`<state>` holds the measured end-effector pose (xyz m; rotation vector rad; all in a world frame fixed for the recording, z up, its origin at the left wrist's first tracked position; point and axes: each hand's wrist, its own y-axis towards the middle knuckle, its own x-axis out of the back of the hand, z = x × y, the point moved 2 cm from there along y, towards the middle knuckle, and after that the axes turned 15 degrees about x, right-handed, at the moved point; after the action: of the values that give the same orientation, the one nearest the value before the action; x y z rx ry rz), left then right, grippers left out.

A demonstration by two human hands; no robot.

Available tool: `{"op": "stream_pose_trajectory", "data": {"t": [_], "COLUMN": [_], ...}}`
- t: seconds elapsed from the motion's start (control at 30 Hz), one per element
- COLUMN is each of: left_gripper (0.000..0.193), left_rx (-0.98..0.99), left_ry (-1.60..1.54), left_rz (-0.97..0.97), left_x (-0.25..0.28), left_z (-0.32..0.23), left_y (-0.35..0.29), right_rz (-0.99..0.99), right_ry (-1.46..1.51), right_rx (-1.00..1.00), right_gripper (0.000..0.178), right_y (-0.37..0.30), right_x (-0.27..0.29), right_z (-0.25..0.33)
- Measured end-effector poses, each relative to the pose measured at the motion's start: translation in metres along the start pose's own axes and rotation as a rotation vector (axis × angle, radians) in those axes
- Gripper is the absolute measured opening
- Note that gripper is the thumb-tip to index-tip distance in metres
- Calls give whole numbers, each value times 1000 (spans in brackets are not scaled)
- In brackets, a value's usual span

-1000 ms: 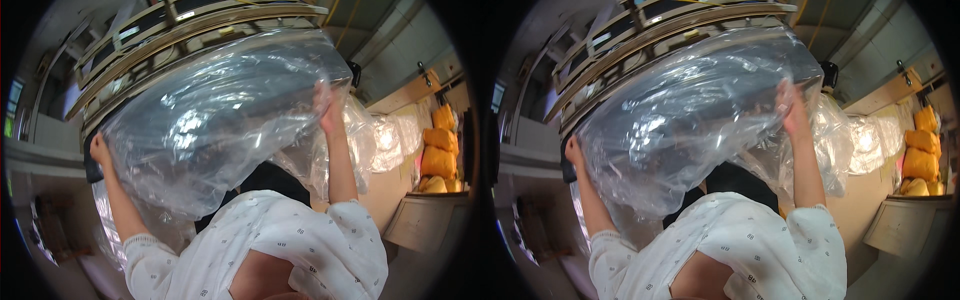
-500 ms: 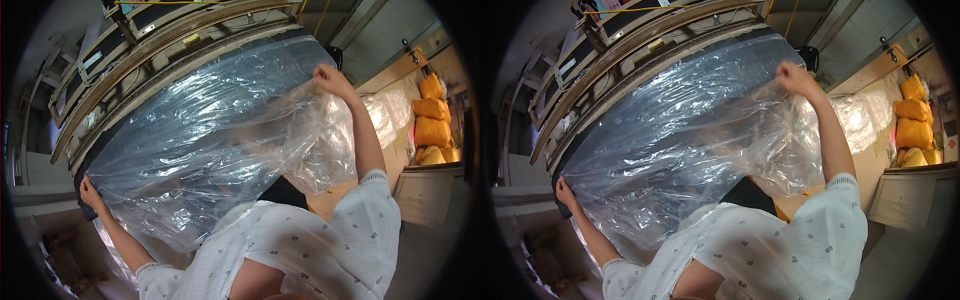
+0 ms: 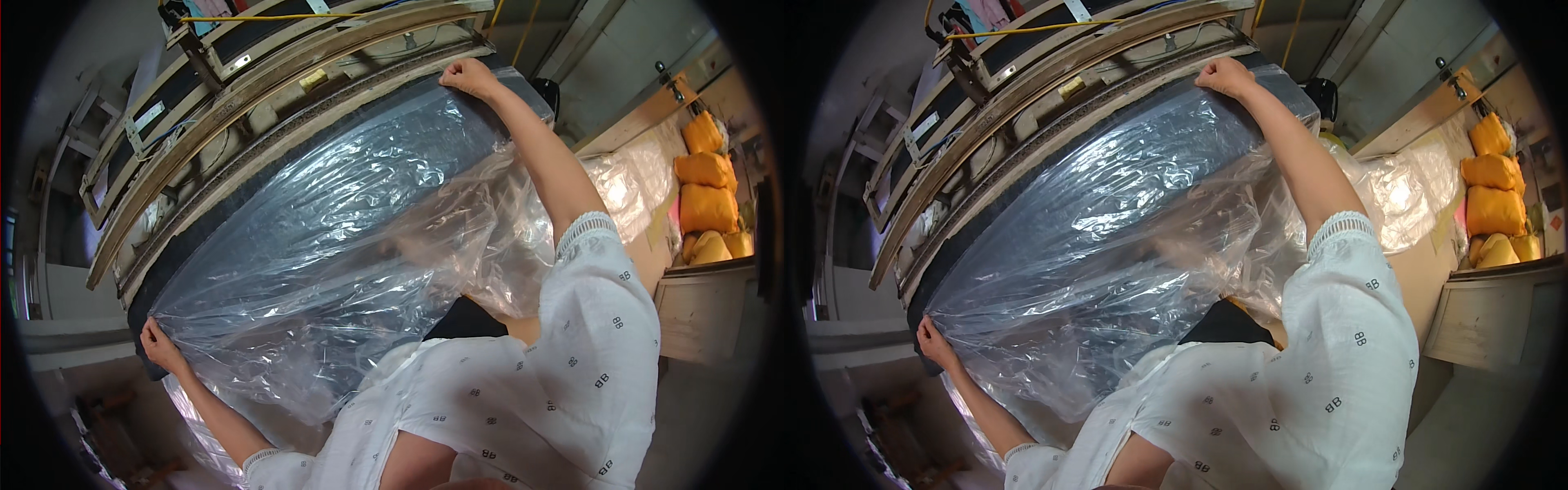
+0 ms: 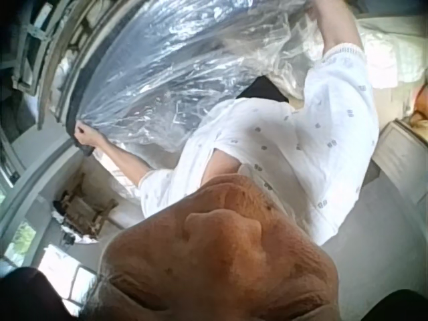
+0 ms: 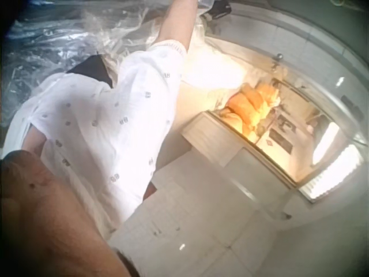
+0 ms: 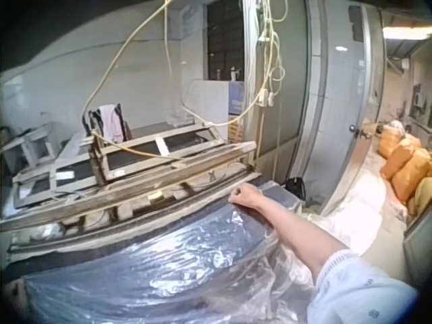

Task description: Packaging or wrapping a large dark-colored product with transparent plastic film on a manufacturing table.

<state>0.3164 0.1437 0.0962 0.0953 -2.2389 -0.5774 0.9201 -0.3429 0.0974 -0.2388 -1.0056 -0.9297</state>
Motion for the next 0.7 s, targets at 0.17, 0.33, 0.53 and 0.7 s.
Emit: {"op": "stream_pose_trajectory", "data": {"t": [0.17,0.33,0.53,0.7], "left_gripper": [29,30,29,30], "left_rx": [61,61,226,248], "left_ry": [-13,-172,-667,-715], "left_rz": [-1,-20,14,98], "left_x": [0,2,64,125], "left_z": [-2,30,35,31], "left_y": [-4,10,33,35], "right_rz": [-179,-70,-100,-291], "right_ry": [280,820,130,140], "right_rx": [92,-134,172,287], "right_gripper": [20,16,17,18], "right_y": [-19,-72,-98,-86], "right_x": [8,21,14,0], "right_z": [24,42,25,31]}}
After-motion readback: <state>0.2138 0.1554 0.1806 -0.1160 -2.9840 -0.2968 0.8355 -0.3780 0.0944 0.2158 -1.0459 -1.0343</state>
